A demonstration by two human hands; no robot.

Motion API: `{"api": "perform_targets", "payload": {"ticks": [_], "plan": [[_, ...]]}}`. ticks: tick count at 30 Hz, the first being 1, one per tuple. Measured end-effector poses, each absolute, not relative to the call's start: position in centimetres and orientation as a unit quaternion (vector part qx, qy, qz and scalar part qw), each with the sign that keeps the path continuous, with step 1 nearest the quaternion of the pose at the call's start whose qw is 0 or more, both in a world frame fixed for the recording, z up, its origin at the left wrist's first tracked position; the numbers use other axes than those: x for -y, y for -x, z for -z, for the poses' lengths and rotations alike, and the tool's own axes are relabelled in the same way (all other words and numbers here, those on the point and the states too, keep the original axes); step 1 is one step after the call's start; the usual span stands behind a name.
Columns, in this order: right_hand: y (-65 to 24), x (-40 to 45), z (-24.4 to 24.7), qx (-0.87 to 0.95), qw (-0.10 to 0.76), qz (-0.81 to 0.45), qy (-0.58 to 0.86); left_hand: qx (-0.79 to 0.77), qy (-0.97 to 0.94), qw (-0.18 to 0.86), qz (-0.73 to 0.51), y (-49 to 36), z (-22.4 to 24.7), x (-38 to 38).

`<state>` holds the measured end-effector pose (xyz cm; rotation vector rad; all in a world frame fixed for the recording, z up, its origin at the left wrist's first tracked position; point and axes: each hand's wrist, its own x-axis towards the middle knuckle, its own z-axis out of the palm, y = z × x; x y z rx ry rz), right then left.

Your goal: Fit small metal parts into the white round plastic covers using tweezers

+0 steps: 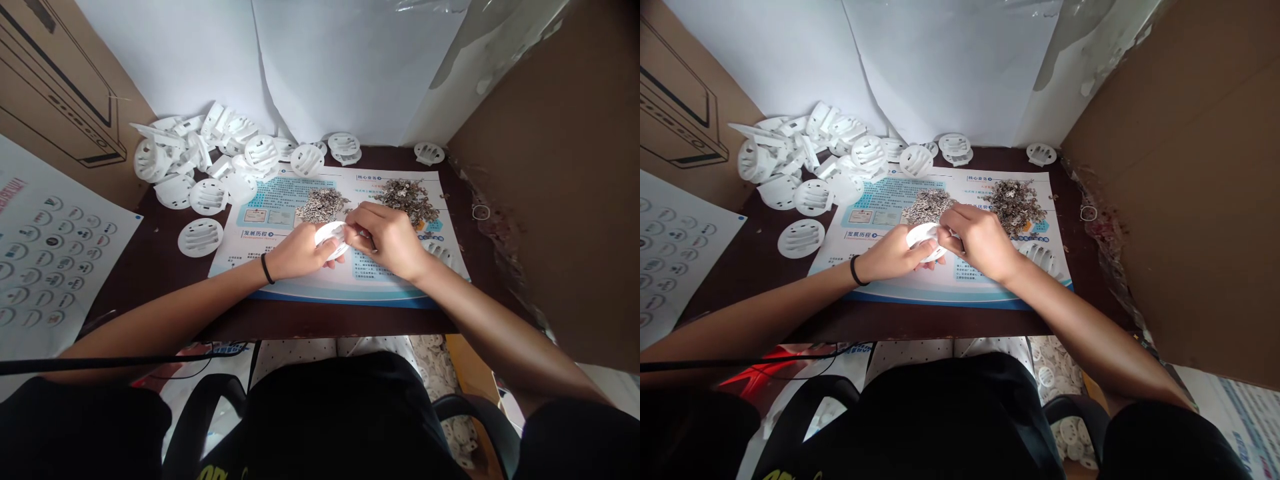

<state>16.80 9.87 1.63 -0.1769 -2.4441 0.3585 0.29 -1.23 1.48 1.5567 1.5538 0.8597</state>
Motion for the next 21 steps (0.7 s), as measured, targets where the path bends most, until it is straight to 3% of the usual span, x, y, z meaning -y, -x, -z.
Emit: {"api": "perform_targets", "payload": {"ticks": [9,15,21], "plan": [[-16.7,-9.8,-1.6,0.931,0.306,-0.170,0.104,-0.639,-0.577,0.389,-0.328,-0.7,-1.8,1.1],[-16.6,-10.1,-1.8,0.896,0.310,-0.290,0.131,-0.568,-0.464,0.548,-0.403,-0.7,-2.5,1.1],[-16.4,-10.6,-1.6,0.773,0.399,-0.451,0.200,-0.443,-0.273,0.691,-0.502,-0.3,-1.4,0.7]]}}
